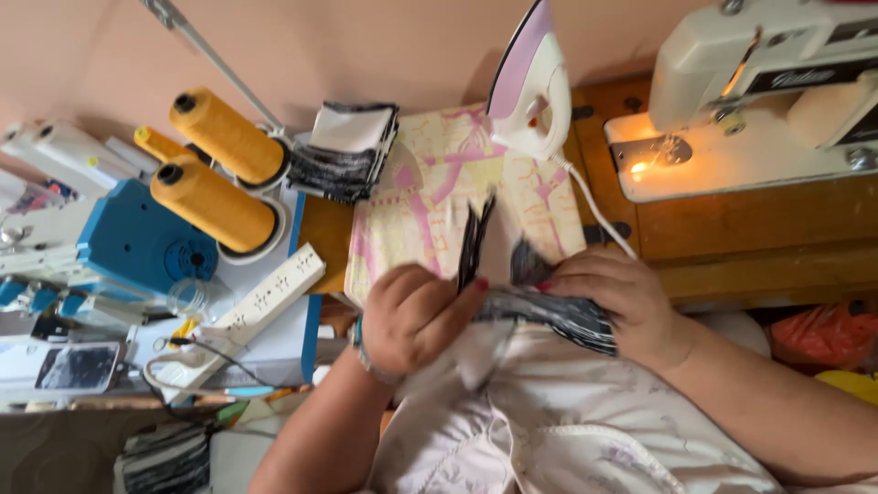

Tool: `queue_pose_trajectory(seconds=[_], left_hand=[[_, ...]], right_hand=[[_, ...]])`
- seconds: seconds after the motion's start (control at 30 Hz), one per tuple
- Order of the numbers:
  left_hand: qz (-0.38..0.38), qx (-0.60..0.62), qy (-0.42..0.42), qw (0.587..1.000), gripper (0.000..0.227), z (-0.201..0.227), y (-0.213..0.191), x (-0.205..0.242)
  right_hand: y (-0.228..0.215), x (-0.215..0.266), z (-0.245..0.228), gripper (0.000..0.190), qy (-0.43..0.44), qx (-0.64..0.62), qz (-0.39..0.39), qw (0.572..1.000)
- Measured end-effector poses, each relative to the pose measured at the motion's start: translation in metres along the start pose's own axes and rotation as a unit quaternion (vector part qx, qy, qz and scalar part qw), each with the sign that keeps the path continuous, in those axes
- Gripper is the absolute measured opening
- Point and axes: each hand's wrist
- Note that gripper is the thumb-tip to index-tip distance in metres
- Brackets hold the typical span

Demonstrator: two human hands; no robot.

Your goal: Ironing and folding small pieces of fabric at a sewing workstation

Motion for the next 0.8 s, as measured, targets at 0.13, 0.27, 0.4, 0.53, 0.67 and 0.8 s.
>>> queue_pose_trajectory(seconds=[0.13, 0.27, 0.4, 0.53, 0.67, 0.8], left_hand=[[0.007, -0.08, 0.006, 0.997, 0.01, -0.042, 0.03, 0.015], [-0.016, -0.031, -0.076, 0.996, 0.009, -0.04, 0.035, 0.041], [-0.114, 0.146, -0.175, 0.967, 0.024, -0.023, 0.019, 0.056], [-0.219, 0.087, -0.178, 0.955, 0.014, -0.034, 0.02, 0.084], [-0.219, 0.074, -0.224, 0.947, 0.005, -0.034, 0.017, 0.104], [-0.196, 0.029, -0.309, 0.93, 0.026, -0.04, 0.019, 0.11]], right_hand=[[-0.004, 0.03, 0.026, 0.024, -0.056, 0.103, -0.064, 0.991], [-0.008, 0.054, 0.036, 0.016, -0.012, 0.114, -0.106, 0.988], [-0.025, 0.06, 0.035, 0.025, 0.017, 0.075, -0.143, 0.987], [-0.033, 0.07, 0.041, 0.057, 0.062, 0.066, -0.184, 0.979], [-0.046, 0.087, 0.036, 0.068, 0.112, 0.058, -0.155, 0.98], [-0.072, 0.103, 0.025, 0.04, 0.238, 0.056, 0.042, 0.969]])
Point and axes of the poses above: each hand's wrist, its own x-axis away from the middle knuckle, its own y-axis out of the palm, z = x × y, and after that the axes turned 11 degrees about -y, right-handed
